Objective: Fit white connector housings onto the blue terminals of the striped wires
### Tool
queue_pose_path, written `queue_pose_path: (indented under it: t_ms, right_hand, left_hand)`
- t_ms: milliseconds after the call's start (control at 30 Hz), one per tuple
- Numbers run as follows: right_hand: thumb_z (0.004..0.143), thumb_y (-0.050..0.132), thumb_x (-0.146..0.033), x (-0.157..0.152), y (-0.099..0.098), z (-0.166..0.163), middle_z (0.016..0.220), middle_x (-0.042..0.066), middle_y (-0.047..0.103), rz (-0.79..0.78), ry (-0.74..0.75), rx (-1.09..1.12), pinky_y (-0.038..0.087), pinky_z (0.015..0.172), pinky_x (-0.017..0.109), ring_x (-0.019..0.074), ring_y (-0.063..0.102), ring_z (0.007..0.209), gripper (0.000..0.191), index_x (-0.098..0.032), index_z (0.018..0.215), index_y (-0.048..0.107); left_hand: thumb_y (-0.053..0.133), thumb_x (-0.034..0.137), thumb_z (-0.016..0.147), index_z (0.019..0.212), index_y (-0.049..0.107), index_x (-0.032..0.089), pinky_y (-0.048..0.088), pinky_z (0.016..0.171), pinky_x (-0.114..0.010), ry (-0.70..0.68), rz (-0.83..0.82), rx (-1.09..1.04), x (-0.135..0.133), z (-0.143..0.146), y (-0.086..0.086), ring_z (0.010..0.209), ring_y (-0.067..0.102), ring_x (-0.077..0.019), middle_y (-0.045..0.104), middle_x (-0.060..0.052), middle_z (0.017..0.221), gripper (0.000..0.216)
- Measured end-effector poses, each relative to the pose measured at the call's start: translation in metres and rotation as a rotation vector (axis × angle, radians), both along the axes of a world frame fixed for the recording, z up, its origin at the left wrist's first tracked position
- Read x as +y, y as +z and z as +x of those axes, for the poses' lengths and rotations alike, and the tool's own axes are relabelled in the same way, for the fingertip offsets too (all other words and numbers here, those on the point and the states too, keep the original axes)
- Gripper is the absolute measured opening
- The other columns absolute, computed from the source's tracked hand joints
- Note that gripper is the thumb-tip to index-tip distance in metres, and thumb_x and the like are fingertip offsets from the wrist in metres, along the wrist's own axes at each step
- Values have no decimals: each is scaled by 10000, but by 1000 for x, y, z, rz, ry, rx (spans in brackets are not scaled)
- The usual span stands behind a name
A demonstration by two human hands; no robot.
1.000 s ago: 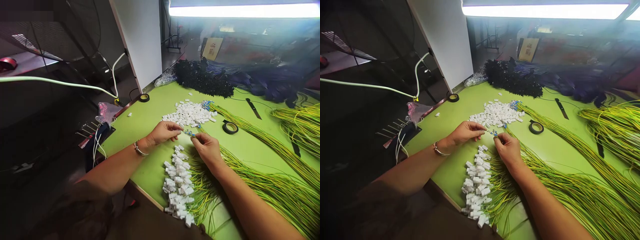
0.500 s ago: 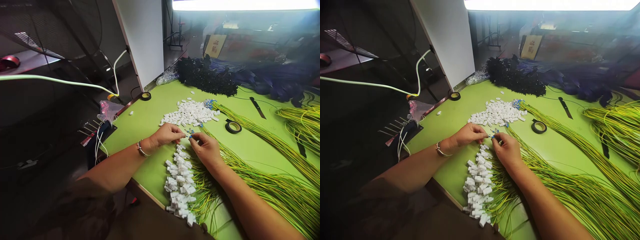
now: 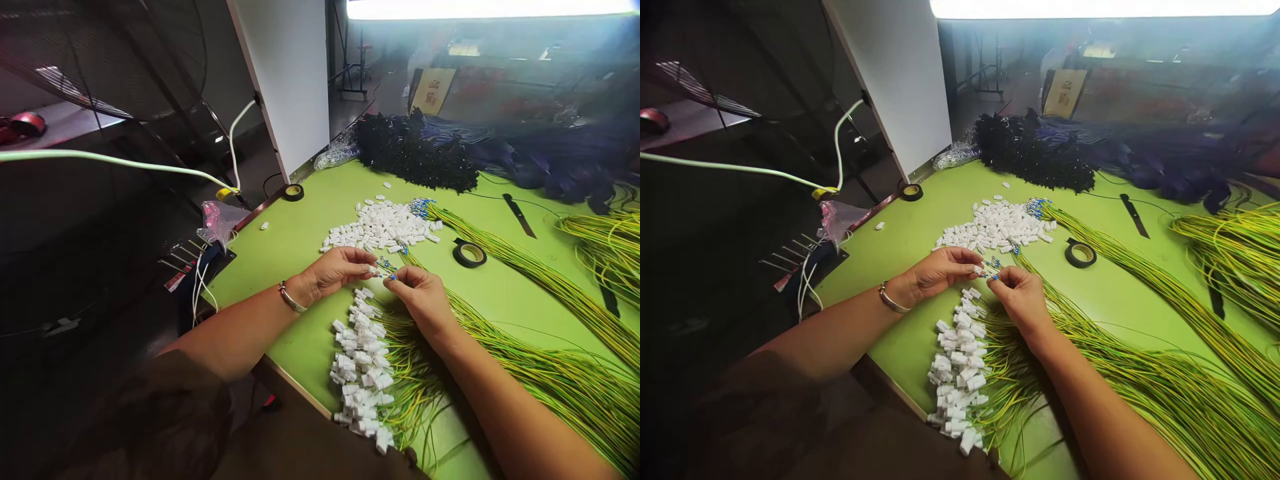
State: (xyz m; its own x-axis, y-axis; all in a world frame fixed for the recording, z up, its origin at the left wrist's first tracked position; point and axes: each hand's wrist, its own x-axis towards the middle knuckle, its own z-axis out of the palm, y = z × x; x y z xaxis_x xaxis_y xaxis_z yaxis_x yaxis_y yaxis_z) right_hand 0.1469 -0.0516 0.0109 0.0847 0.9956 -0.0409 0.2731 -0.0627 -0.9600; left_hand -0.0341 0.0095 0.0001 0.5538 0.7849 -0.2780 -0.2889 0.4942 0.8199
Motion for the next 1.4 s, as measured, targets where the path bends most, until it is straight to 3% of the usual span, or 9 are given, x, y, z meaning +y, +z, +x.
queue_pose_path:
  t_ms: [400,533,733,933,1133,1267,1400]
  right_hand:
    - [670,641,-392,-1,3,2,497,-36,430,-68,9,1,238,486,257,94,311,495,242,-174,585,578]
    - [651,661,-403,0,5,4,461,-60,373,-149,52,85,190,457,256,74,252,450,250,-176,585,581]
    - [628,695,-455,3,6,8,446,-73,345,-261,115,193,152,437,256,64,241,419,301,-171,601,597]
    - [645,716,-472,3,3,10,474,-65,381,-179,148,158,204,472,252,71,271,463,326,-167,628,601]
    - [667,707,-497,2,-1,10,561,-34,465,-112,146,116,263,523,253,88,327,527,352,-160,668,604]
    - [695,667,-470,2,-2,10,537,-41,410,-77,166,33,254,515,253,93,309,532,327,-168,627,565]
    - [724,605,-400,3,-4,8,537,-33,421,8,161,-85,285,514,252,101,333,536,259,-175,607,554]
  left_hand:
    - [850,150,570,795,735,93,500,826,-299,15,-17,14,-1,1,6,763,672,-136,716,-64,813,259]
    - [819,136,591,789,749,113,480,821,-291,22,134,77,-1,1,4,720,626,-102,713,-54,781,211]
    - [802,166,611,719,741,130,481,859,-306,23,351,131,-4,5,3,818,647,-137,727,-62,824,130]
    - [831,152,558,743,728,101,501,740,-264,31,181,103,-6,8,0,685,622,-101,707,-50,741,217]
    - [836,124,549,721,703,94,513,740,-269,46,19,9,-5,6,0,667,639,-100,693,-46,715,219]
    - [832,116,539,701,686,96,521,723,-269,42,-4,34,-6,8,0,654,646,-105,691,-41,716,218]
    - [813,108,545,703,698,96,514,706,-247,142,112,108,-10,12,2,644,628,-91,683,-26,697,196]
